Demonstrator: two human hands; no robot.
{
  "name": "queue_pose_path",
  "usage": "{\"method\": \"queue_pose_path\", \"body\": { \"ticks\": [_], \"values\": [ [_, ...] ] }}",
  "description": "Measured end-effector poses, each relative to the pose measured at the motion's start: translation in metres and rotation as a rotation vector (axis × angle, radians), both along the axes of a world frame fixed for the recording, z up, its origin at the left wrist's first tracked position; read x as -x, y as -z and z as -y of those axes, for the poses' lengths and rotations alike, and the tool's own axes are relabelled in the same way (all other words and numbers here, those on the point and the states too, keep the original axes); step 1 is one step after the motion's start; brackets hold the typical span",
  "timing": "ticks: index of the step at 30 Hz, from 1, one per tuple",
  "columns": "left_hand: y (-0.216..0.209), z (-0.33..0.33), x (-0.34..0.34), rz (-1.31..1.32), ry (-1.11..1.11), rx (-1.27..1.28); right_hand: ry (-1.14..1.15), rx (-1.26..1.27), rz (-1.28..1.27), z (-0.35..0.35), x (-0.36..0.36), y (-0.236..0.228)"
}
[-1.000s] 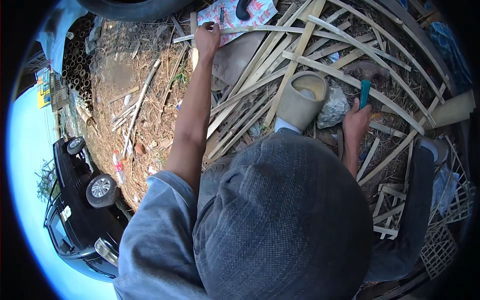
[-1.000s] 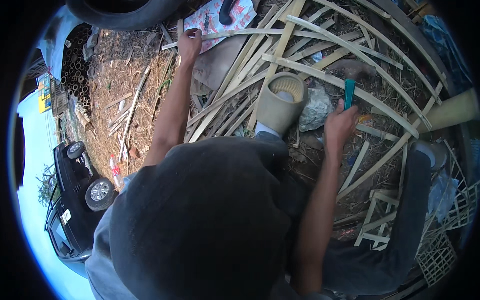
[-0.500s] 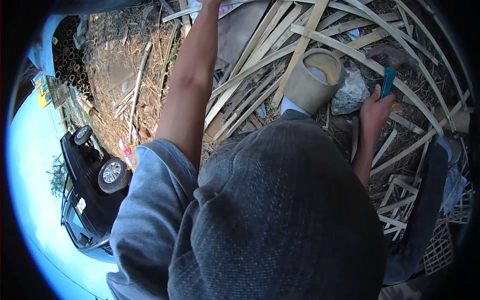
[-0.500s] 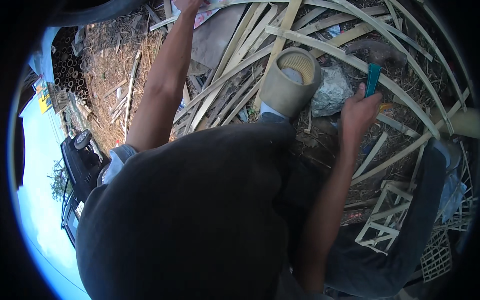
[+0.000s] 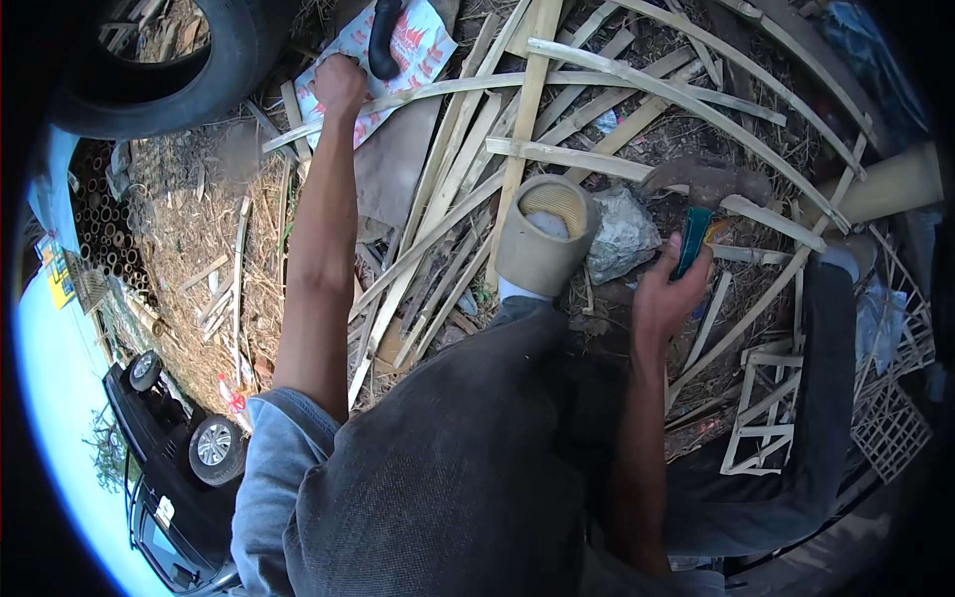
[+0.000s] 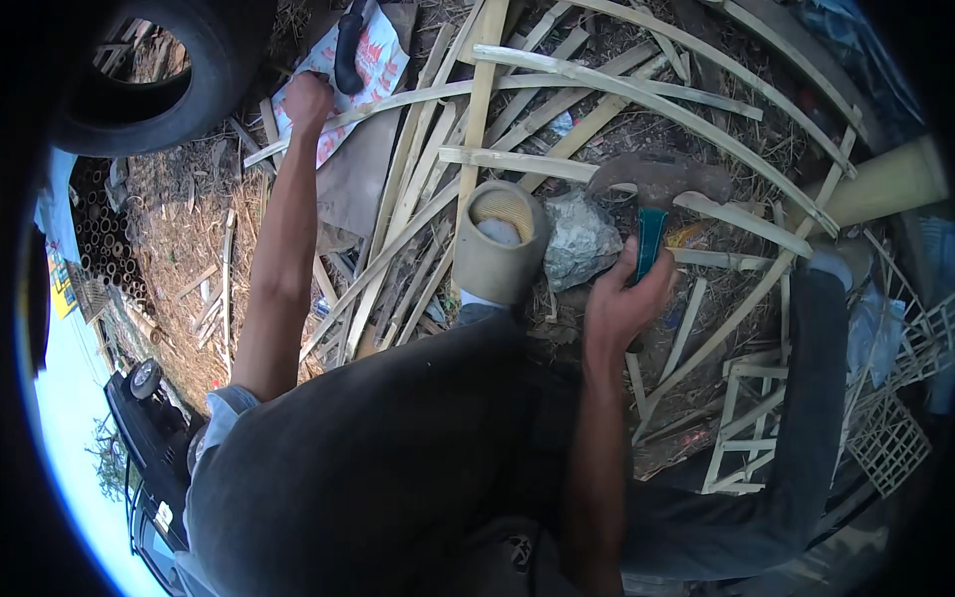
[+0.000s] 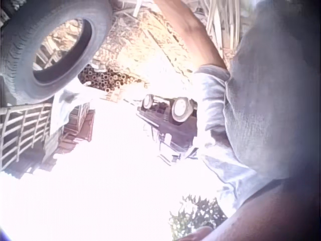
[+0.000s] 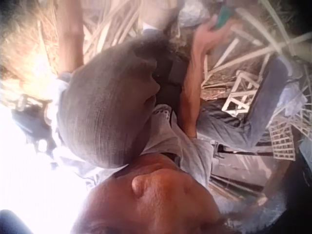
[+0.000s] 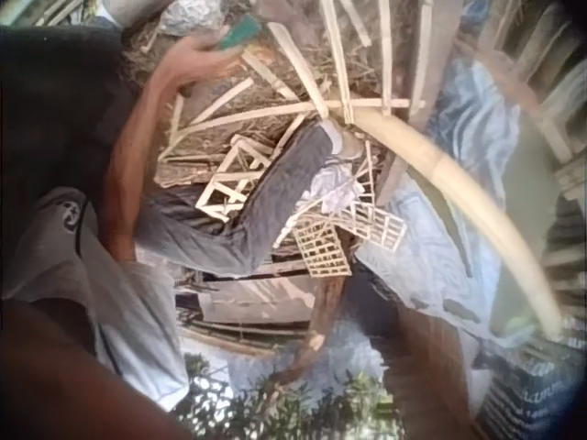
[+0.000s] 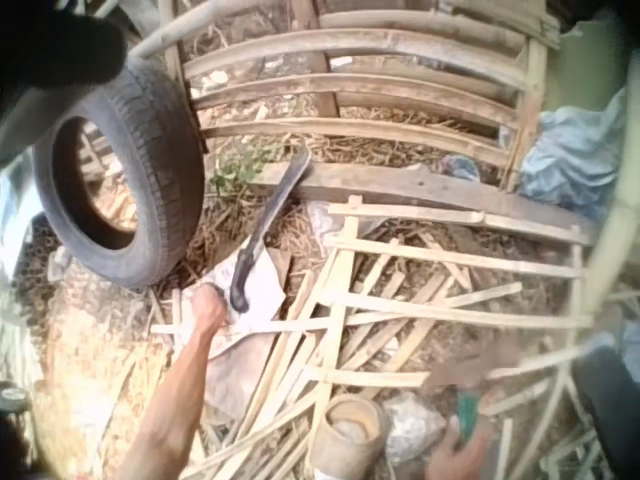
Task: The person trims thin bamboo strips using a large knife and then secures them onto a wooden frame by driving nails with a hammer.
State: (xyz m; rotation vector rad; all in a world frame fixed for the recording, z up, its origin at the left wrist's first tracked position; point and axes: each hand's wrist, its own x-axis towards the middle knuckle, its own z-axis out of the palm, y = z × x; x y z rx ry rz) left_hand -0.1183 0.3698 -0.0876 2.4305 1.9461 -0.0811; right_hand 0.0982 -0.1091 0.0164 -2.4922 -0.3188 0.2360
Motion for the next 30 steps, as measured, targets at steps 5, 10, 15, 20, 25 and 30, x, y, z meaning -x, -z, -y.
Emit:
{"method": "queue_pose_path", "body": {
  "ticks": [5, 10, 15, 20, 25, 30],
  "values": [
    [0.001, 0.019, -0.012, -0.024, 0.093, -0.148, -0.01, -0.063, -0.1, -0.026, 0.007, -0.022],
    [-0.051, 0.064, -0.038, 0.35, 0.16, -0.286, -0.132, -0.018, -0.077, -0.037, 0.009, -0.006],
    [-0.121, 0.137, -0.072, 0.8, 0.143, 0.029, -0.15, 0.009, -0.055, -0.028, 0.002, 0.005],
    [-0.209, 0.197, -0.102, 0.724, 0.471, 0.459, -0.047, 0.024, -0.229, -0.033, 0.0, 0.006],
    [-0.28, 0.225, -0.137, 0.363, 0.914, 0.647, 0.047, -0.003, -0.255, -0.028, -0.009, 0.021],
    [-0.311, 0.247, -0.163, 0.094, 0.978, 0.74, 0.115, -0.119, -0.381, -0.031, -0.011, 0.012]
  ]
}}
